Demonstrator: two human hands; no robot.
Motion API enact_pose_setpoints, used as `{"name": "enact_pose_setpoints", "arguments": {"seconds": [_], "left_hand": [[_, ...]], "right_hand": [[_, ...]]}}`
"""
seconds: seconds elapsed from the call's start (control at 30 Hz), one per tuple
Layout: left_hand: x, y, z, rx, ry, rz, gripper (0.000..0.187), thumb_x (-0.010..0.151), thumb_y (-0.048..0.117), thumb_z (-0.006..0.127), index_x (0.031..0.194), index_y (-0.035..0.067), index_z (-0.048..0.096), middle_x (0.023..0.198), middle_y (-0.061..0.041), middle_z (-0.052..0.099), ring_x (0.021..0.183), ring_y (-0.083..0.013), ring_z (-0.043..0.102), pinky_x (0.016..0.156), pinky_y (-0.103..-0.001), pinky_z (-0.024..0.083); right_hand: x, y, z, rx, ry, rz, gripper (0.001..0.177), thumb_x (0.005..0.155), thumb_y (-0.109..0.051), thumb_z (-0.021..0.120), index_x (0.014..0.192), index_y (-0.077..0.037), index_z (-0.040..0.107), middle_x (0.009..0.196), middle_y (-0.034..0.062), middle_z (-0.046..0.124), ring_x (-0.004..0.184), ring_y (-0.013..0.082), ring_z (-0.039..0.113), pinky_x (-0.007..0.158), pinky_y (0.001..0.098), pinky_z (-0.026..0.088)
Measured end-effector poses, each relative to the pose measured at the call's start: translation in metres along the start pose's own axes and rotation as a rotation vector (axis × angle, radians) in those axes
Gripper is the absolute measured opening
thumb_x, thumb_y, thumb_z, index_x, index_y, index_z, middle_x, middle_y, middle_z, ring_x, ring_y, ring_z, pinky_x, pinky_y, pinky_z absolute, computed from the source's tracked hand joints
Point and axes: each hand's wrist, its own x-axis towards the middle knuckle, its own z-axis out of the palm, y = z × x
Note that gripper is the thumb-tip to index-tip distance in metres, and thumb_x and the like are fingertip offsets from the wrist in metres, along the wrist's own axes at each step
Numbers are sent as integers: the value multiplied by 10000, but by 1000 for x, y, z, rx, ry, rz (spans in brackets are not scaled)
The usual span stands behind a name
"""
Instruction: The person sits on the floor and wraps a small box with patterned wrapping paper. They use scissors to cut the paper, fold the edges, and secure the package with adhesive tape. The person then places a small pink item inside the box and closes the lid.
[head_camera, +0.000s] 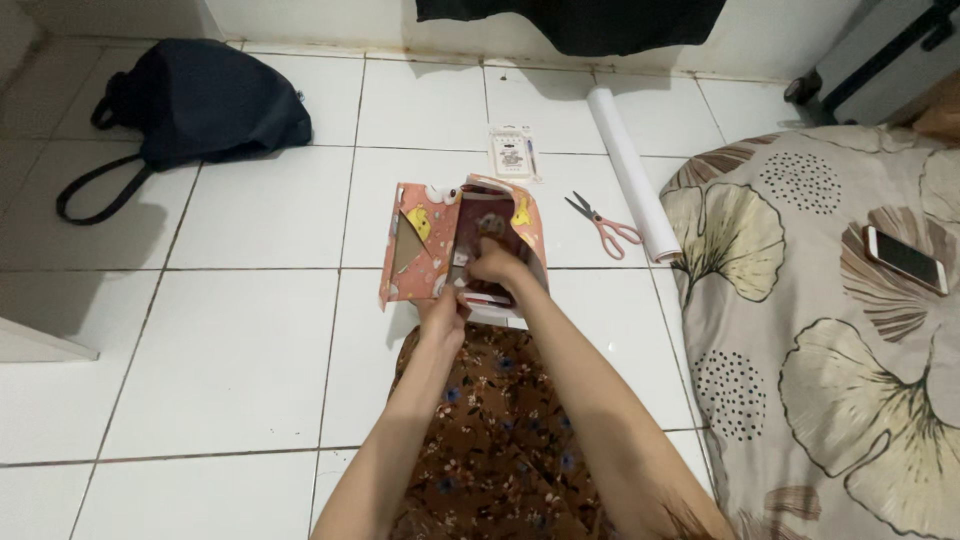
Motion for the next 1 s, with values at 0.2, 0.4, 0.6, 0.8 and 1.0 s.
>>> {"name": "enact_pose_setpoints", "arguments": {"seconds": [0.2, 0.4, 0.6, 0.8, 1.0], "left_hand": [[-3, -3, 0, 28, 5, 75, 430, 905, -92, 541, 1255, 142, 454, 991, -26, 585, 659, -137, 554, 519, -300, 465], [2, -6, -3, 69, 29, 72, 415, 918, -83, 554, 1265, 123, 456, 1024, -43, 574, 685, -140, 554, 524, -291, 467], [-6, 3, -2, 117, -39, 205, 525, 898, -108, 519, 1374, 103, 443, 1183, -45, 606, 880, -136, 621, 642, -281, 515], [-12, 5, -7, 164, -30, 116, 481, 942, -57, 513, 1400, 81, 458, 1234, -68, 587, 954, -174, 605, 724, -337, 524], [-22, -23, -8, 149, -1, 212, 461, 945, -81, 523, 1383, 49, 456, 1175, -71, 583, 866, -126, 598, 668, -284, 517]], "right_hand": [[-10, -3, -3, 243, -48, 86, 401, 834, -159, 703, 1177, 44, 660, 1015, 210, 745, 886, 300, 705, 752, 427, 543], [-9, -5, -5, 147, -1, 89, 464, 717, -135, 824, 1135, 28, 705, 1008, 156, 743, 899, 252, 701, 765, 363, 551], [-22, -18, -2, 195, 18, 26, 405, 646, -152, 831, 1006, 15, 751, 947, 159, 761, 891, 280, 715, 791, 394, 557], [-11, -14, 6, -103, 29, -61, 363, 702, -219, 842, 984, -9, 753, 1008, 201, 748, 969, 313, 707, 861, 401, 536], [-5, -18, 15, -465, -33, -176, 341, 787, -192, 741, 1091, -40, 730, 1127, 217, 707, 1071, 351, 671, 904, 439, 535]]}}
